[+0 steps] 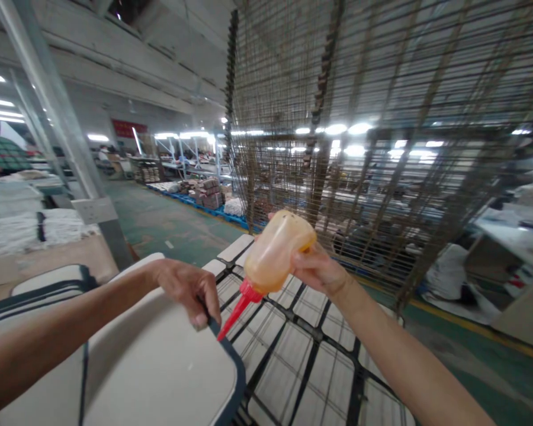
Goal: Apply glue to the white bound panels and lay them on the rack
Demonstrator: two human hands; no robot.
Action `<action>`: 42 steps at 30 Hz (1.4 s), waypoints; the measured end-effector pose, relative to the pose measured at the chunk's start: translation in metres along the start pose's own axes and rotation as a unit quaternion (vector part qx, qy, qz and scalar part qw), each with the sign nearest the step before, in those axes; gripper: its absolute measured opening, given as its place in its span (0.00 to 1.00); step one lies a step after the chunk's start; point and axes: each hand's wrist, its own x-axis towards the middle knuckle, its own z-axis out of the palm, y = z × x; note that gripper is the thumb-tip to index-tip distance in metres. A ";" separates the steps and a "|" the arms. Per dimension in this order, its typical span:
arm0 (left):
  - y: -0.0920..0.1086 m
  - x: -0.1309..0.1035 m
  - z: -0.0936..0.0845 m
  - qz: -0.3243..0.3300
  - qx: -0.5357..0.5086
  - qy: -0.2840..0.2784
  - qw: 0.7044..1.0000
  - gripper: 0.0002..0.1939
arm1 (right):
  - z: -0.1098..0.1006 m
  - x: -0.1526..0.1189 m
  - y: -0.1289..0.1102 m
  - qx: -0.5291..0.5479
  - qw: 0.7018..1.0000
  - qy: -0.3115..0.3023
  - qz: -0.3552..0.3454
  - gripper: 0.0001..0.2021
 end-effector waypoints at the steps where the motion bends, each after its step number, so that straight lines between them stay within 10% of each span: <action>1: -0.002 -0.002 -0.001 0.001 -0.004 0.000 1.000 0.24 | -0.001 0.003 0.004 0.004 1.000 -0.002 0.003 0.35; 42: -0.019 -0.023 -0.008 0.038 0.017 0.040 0.998 0.20 | -0.015 0.010 0.042 0.010 0.992 0.120 -0.030 0.35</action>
